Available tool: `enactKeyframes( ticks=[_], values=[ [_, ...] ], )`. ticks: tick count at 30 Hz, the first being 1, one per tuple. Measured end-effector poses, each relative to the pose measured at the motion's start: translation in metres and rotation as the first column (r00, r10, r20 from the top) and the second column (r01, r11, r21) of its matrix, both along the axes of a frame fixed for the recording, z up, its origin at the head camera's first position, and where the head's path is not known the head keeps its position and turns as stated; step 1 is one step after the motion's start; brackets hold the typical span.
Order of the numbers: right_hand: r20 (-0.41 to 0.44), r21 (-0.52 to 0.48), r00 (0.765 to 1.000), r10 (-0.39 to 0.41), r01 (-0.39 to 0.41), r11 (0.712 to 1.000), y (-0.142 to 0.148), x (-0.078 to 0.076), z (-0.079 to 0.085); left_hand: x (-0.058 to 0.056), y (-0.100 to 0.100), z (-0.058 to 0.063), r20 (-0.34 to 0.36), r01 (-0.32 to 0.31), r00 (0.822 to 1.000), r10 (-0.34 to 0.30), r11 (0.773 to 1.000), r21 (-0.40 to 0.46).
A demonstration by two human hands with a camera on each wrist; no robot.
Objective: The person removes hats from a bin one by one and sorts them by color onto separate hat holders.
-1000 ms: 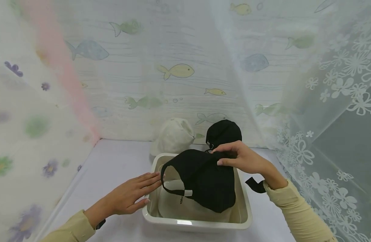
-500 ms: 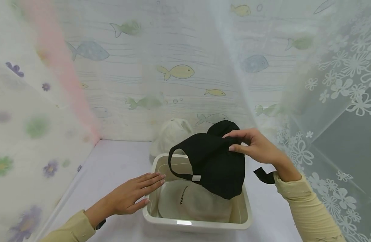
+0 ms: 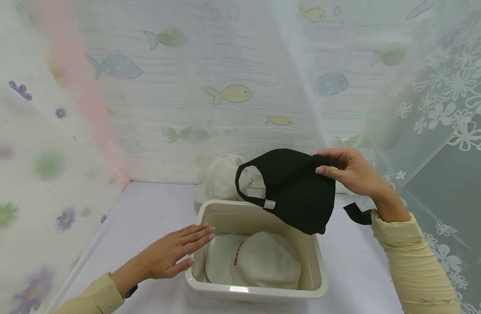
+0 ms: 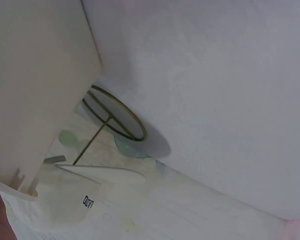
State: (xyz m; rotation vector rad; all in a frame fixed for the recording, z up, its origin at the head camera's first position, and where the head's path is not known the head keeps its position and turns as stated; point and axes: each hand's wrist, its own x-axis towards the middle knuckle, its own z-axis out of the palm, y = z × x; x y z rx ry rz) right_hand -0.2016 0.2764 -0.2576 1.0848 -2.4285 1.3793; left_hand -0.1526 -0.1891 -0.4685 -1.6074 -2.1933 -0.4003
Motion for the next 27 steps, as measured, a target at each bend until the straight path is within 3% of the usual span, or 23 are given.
enactKeyframes(
  ticks=[11,18,27],
  values=[
    [-0.008,0.065,0.994,-0.113,0.113,0.991,0.019,-0.021,0.01,-0.007,-0.001,-0.005,0.006,0.014,1.0,-0.014,1.0,0.012],
    [0.019,0.115,0.976,-0.219,0.215,0.97,0.028,-0.033,0.012,-0.008,-0.002,-0.006,0.006,0.016,1.0,-0.016,1.0,0.005],
    [0.033,0.05,0.96,-0.28,0.278,0.959,0.042,-0.049,0.011,-0.008,-0.003,-0.006,-0.001,0.013,1.0,-0.013,1.0,0.002]
  ],
)
